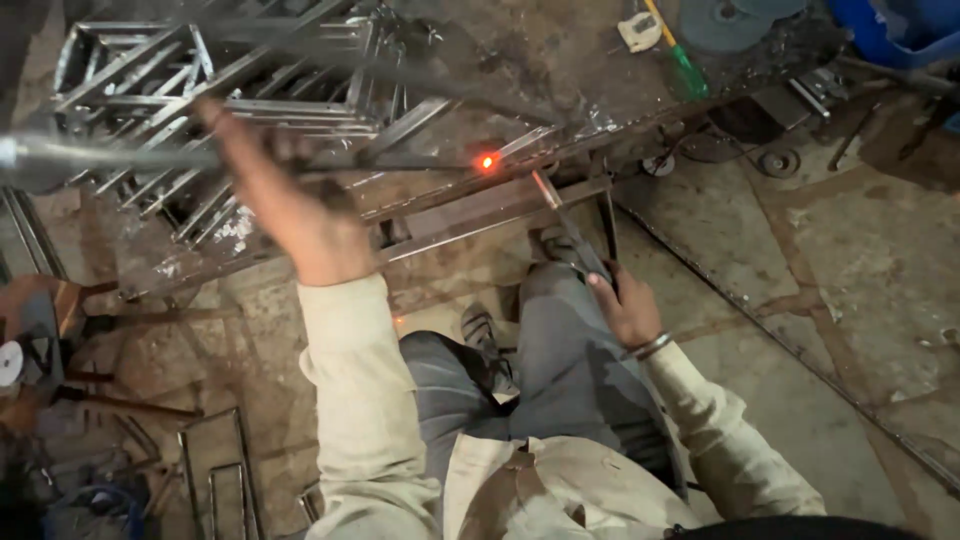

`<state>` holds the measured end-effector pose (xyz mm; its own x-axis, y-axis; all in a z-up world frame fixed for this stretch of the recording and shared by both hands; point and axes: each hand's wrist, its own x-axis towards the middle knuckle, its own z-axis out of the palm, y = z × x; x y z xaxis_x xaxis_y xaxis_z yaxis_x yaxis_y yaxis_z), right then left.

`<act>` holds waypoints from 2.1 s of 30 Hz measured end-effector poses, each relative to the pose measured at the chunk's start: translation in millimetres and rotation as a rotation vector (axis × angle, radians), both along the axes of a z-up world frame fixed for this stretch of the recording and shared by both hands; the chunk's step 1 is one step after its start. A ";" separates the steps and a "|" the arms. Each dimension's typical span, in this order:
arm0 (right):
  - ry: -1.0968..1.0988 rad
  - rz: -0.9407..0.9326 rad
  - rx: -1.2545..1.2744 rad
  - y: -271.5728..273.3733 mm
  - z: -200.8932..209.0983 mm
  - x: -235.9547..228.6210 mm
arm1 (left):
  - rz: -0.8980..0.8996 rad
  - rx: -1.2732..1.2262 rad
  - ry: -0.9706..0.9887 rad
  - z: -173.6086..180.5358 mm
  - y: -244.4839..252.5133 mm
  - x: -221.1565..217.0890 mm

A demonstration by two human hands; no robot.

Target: Welding metal components to assemble furniture frames in a workshop.

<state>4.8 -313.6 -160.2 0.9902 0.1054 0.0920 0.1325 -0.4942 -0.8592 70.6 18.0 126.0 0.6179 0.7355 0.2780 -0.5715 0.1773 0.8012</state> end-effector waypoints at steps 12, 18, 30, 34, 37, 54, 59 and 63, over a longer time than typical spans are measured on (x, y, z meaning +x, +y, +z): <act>0.457 0.017 0.206 -6.4 3.6 6.5 | -0.354 1.217 0.013 -27.9 -216.0 -12.0; 0.577 -0.101 -0.005 -9.4 -17.8 3.4 | -0.472 1.419 -0.003 -98.2 -290.8 -47.1; 0.019 -0.110 -0.277 29.2 20.8 3.9 | -0.630 1.440 0.018 -125.3 -311.7 -61.3; 0.033 -0.126 -0.241 32.7 31.1 4.5 | -0.695 1.452 0.061 -123.1 -312.8 -60.3; 0.010 -0.142 -0.223 34.0 30.0 6.0 | -0.703 1.443 0.058 -120.2 -311.5 -59.9; 0.119 -0.130 -0.116 41.6 48.3 11.2 | -0.628 1.493 0.058 -120.1 -310.4 -63.6; 0.088 -0.102 -0.047 44.8 60.8 9.0 | -0.660 1.501 0.076 -122.8 -312.0 -62.5; 0.086 -0.090 -0.177 40.8 48.4 8.6 | -0.693 1.430 0.043 -112.8 -306.1 -60.4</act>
<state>13.4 -272.9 -111.8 0.9997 0.0229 -0.0054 0.0106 -0.6450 -0.7641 10.2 -288.1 13.2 0.7328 -0.5210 0.4377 -0.6775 -0.4983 0.5411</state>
